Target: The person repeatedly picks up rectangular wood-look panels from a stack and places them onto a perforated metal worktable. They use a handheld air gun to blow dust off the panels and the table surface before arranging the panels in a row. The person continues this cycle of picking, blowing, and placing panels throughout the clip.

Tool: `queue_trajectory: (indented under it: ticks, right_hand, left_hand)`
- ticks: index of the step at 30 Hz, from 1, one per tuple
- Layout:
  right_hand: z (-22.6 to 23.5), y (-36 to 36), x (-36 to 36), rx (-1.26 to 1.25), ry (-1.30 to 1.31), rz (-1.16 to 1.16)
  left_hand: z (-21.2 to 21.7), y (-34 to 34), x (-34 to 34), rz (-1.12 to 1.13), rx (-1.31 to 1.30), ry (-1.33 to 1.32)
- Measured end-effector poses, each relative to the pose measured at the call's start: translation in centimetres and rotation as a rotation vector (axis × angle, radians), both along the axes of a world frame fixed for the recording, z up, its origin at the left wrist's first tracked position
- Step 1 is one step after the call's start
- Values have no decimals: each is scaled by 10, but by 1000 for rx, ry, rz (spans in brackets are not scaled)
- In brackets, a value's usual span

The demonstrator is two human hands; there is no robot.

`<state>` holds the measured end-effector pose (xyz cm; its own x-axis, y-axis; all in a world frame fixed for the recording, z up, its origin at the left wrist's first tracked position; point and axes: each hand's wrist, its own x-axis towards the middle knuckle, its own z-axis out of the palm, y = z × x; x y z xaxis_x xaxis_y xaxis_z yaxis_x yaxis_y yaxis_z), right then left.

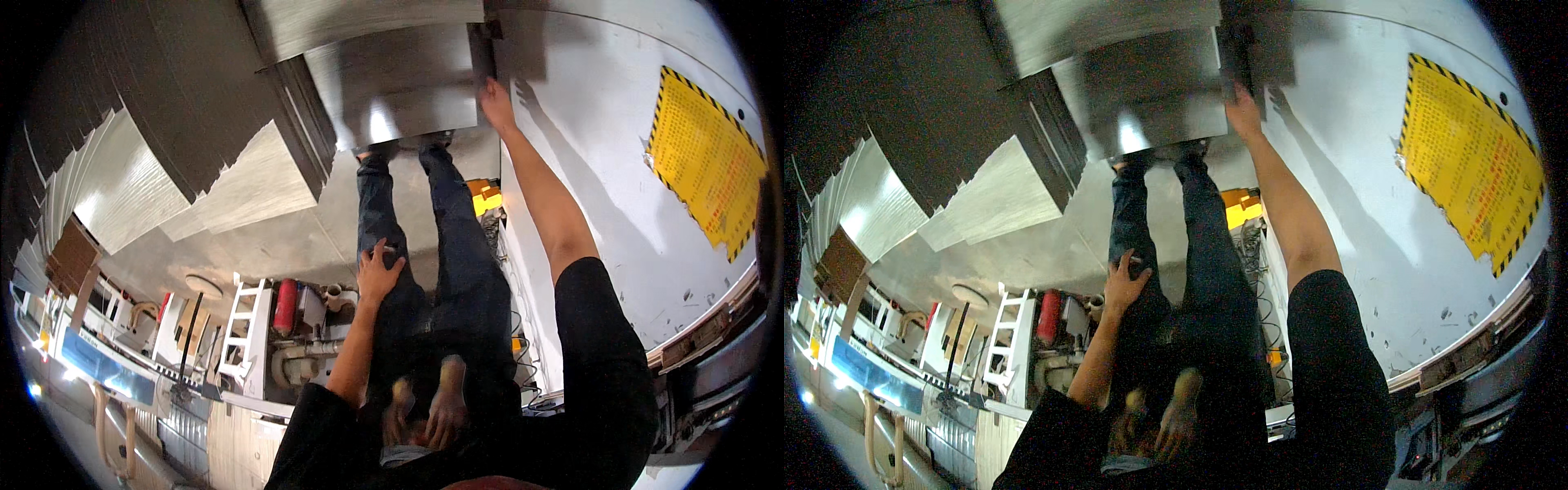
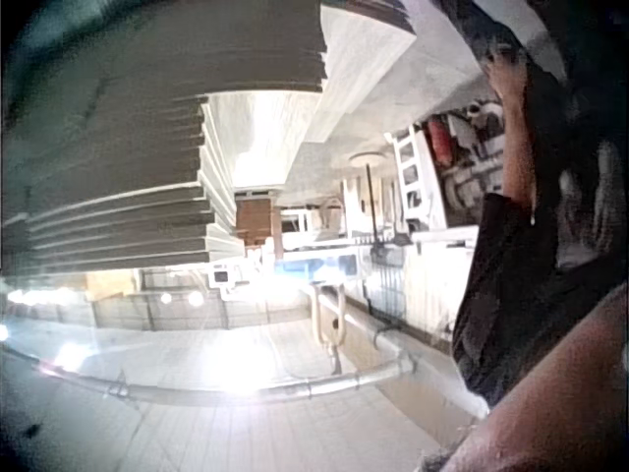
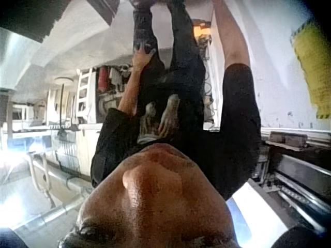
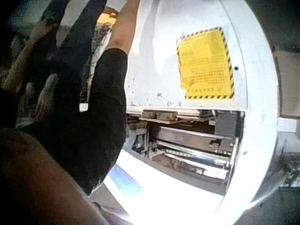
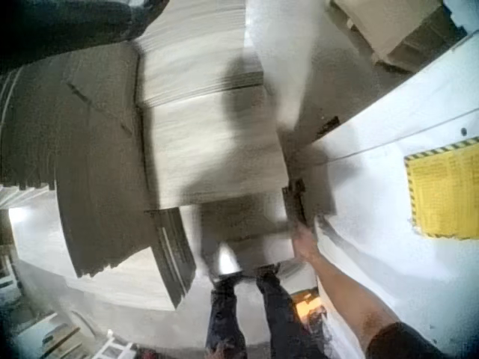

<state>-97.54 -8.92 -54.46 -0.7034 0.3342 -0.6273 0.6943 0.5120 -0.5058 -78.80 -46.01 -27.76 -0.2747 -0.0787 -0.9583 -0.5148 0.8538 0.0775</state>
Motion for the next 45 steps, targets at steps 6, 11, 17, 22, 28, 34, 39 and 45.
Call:
queue_trajectory:
  ticks: [6, 11, 17, 22, 28, 34, 39, 45]
  right_hand:
    - [73, -4, -151, -119, 466, -169]
    - [115, -59, -198, 24, 421, -18]
    - [99, -53, -181, -2, 309, -110]
    - [108, -51, -162, -5, 371, -115]
    - [105, -38, -141, -42, 343, -106]
    - [142, -41, -184, -283, 166, -216]
    - [110, -35, -185, -284, 100, -219]
    - [97, -32, -127, -359, 67, -211]
  left_hand:
    - [-1, -10, 6, -27, 9, 36]
    - [-2, -16, 17, 17, 26, 72]
    - [-3, -23, 25, 27, 26, 82]
    - [-2, -24, 24, 24, 28, 84]
    - [3, -21, 19, 23, 26, 64]
    - [-4, -15, 25, 45, 13, 92]
    - [-9, -4, 19, 51, -15, 69]
    - [-60, 10, -9, 261, 98, 393]
